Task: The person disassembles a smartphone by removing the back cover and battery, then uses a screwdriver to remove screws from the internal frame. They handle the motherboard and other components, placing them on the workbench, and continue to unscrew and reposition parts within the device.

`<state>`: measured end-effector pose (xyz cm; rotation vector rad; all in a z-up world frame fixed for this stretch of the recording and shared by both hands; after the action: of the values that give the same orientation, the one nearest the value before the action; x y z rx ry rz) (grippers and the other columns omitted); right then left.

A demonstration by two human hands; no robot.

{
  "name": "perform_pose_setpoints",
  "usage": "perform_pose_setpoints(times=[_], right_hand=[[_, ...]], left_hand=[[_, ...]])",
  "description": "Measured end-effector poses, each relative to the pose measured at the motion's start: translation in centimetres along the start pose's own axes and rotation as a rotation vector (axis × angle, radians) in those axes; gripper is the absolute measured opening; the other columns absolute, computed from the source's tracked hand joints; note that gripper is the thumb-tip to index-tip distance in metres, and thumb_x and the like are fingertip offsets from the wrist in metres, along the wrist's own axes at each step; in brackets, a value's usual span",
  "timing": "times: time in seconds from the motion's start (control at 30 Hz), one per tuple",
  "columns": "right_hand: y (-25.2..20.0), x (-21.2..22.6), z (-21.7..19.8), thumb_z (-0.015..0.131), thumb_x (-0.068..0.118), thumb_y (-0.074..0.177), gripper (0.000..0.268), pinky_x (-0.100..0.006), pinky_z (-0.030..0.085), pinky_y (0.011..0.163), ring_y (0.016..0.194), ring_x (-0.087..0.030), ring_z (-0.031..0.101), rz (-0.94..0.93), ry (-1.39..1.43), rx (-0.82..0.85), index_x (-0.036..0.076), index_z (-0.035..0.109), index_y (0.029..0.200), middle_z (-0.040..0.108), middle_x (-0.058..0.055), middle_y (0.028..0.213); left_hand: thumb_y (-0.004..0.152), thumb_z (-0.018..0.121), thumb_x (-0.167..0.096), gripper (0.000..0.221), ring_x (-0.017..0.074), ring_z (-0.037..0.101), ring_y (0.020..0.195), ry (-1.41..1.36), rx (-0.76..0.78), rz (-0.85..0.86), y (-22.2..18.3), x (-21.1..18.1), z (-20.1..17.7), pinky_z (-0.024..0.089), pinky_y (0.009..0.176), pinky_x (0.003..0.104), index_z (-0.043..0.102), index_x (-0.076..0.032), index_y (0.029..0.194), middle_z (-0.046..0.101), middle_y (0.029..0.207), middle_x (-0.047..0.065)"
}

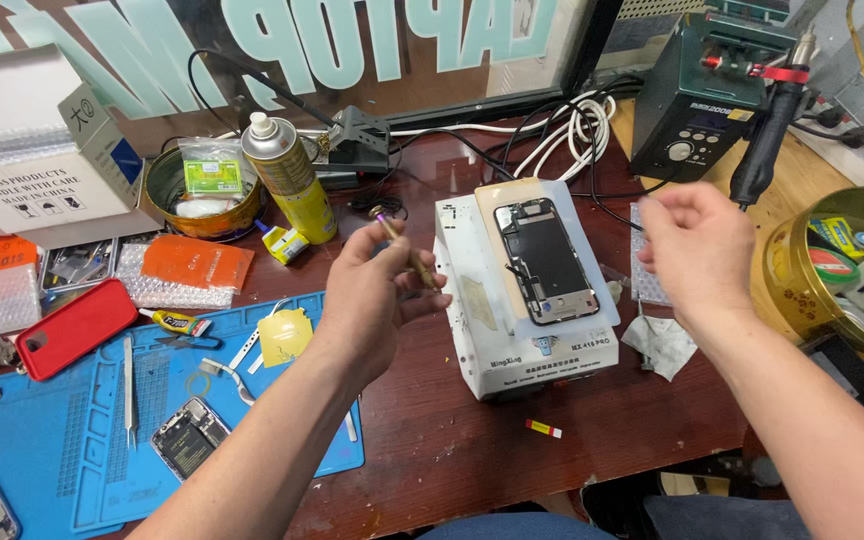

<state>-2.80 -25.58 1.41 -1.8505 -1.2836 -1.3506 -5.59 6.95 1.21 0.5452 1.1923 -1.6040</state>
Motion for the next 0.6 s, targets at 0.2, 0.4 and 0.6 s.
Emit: perform_pose_setpoints(times=[0.2,0.4,0.6], right_hand=[[0.8,-16.2,-2.3,0.091,0.037,0.076,0.044,-0.041,0.057,0.081,0.086,-0.027,0.071,0.185,-0.893,0.303,0.006,0.077,0.105,0.076,-0.014,0.096],[0.9,-20.2,-2.0,0.082,0.026,0.083,0.046,-0.043,0.059,0.072,0.082,-0.031,0.076,0.373,-0.778,0.310,0.006,0.068,0.121,0.077,-0.019,0.103],[3.7,-18.4,-4.1,0.064,0.027,0.093,0.036,-0.043,0.056,0.065,0.080,-0.033,0.069,0.469,-0.391,0.276,0.003,0.073,0.118,0.074,-0.019,0.096]], left_hand=[[0.098,0.057,-0.013,0.011,0.0200,0.065,0.066,0.250,-0.335,-0.105,2.2,5.4,-3.6,0.063,0.061,0.041,0.053,-0.009,0.108,0.064,0.080,0.008],[0.095,0.064,-0.008,0.016,0.0224,0.065,0.065,0.452,-0.342,-0.256,3.7,11.3,-5.7,0.062,0.056,0.042,0.056,-0.005,0.109,0.064,0.081,0.010],[0.088,0.066,-0.008,0.031,0.0349,0.078,0.078,0.966,-0.430,-0.276,5.2,13.7,-6.2,0.066,0.063,0.045,0.063,-0.005,0.118,0.073,0.098,0.018]])
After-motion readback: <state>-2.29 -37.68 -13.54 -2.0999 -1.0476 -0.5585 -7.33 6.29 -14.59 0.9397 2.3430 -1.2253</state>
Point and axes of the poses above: each hand's wrist, its own y-axis towards the middle knuckle, its own z-axis out of the palm, x = y × z, the point moved 3 cm from there along y, towards the middle knuckle
